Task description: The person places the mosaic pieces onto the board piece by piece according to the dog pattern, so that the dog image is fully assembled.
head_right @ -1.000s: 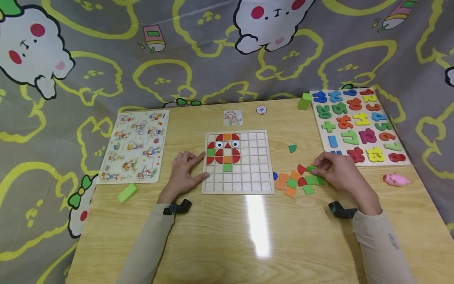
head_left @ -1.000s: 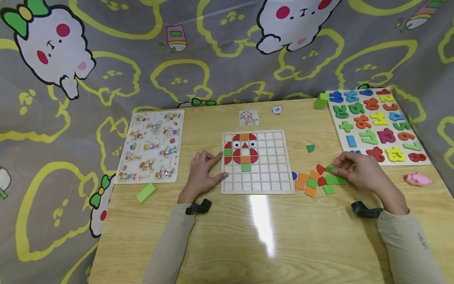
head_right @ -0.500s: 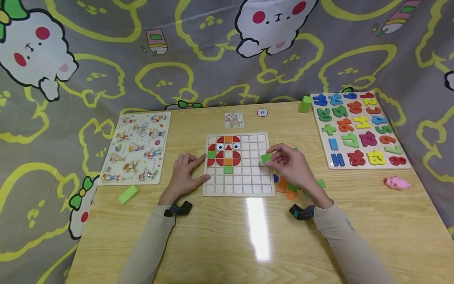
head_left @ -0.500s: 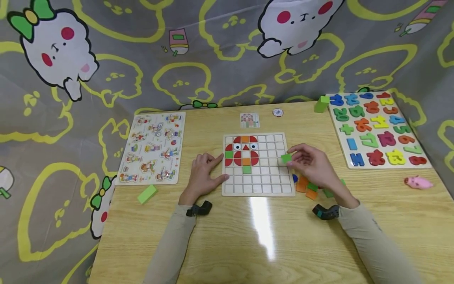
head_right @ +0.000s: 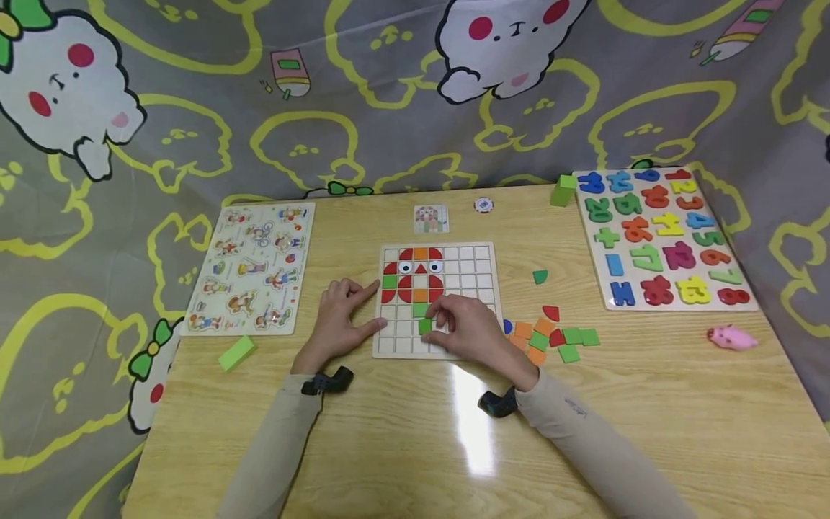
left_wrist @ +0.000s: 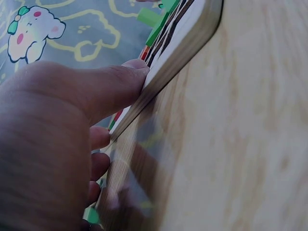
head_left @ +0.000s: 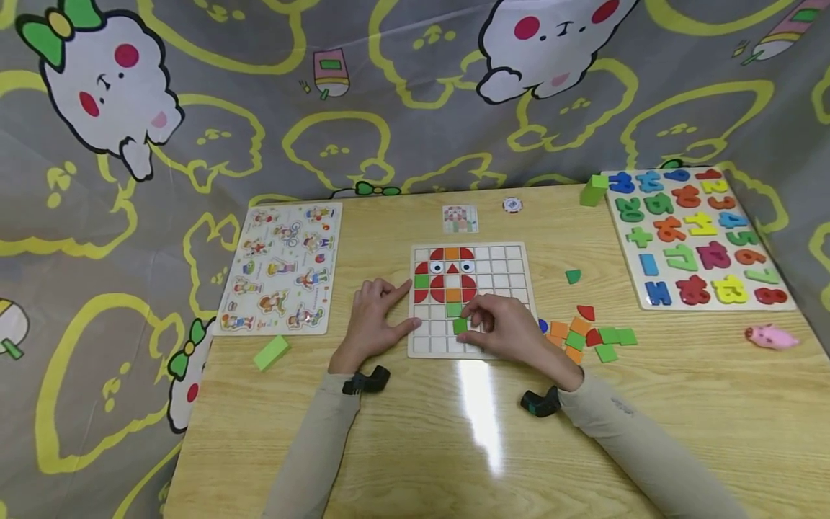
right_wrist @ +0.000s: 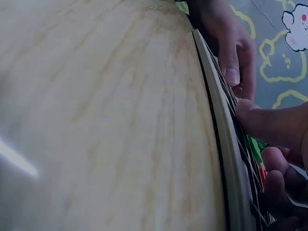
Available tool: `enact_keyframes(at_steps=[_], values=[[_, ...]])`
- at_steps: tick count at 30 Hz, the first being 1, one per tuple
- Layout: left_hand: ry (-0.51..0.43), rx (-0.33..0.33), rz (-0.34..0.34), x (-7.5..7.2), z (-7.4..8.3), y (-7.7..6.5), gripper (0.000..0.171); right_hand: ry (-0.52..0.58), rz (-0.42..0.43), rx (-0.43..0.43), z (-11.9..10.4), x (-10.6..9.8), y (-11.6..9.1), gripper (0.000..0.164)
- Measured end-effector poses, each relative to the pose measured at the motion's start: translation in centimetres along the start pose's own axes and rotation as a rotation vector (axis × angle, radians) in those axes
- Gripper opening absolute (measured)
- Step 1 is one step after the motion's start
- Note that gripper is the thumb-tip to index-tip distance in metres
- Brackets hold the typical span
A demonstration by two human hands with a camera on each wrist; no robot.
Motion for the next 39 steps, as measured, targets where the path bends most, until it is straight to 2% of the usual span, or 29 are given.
enact_keyframes(at_steps=[4, 8, 18, 22, 26, 29, 35, 39], values=[[0.002, 0.000, -0.006, 0.0, 0.0, 0.1, 0.074, -0.080, 0.000, 0.018, -0.1, 0.4, 0.0, 0.034], [0.001, -0.001, -0.008, 0.0, 0.0, 0.1, 0.074, -0.108, -0.012, 0.002, -0.3, 0.6, 0.1, 0.036], [-0.004, 0.002, -0.006, -0.2, 0.2, 0.1, 0.073, -0.085, -0.015, 0.005, -0.3, 0.6, 0.1, 0.023], [0.001, 0.003, -0.007, -0.3, 0.2, 0.1, 0.073, -0.058, -0.010, -0.001, -0.2, 0.5, 0.4, 0.028], [0.003, -0.011, -0.021, -0.2, 0.2, 0.1, 0.074, -0.026, -0.007, 0.037, 0.3, 0.2, 0.9, 0.034], [-0.001, -0.019, -0.026, -0.2, 0.2, 0.1, 0.074, -0.042, -0.024, 0.063, 0.5, 0.2, 1.1, 0.038], [0.002, -0.015, -0.022, -0.2, 0.3, 0.2, 0.073, -0.103, -0.057, 0.068, 0.6, 0.5, 1.2, 0.037], [0.000, -0.017, -0.023, -0.2, 0.2, 0.2, 0.073, -0.075, -0.048, 0.053, 0.6, 0.3, 1.2, 0.036]])
Point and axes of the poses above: each hand's wrist, its own y-axis towards the middle knuckle, its own x-axis out of the palm, z = x × y, the point moved 6 cm from there along y, towards the middle knuckle, and after that the axes turned 12 degrees about z, right-handed, at the moved point
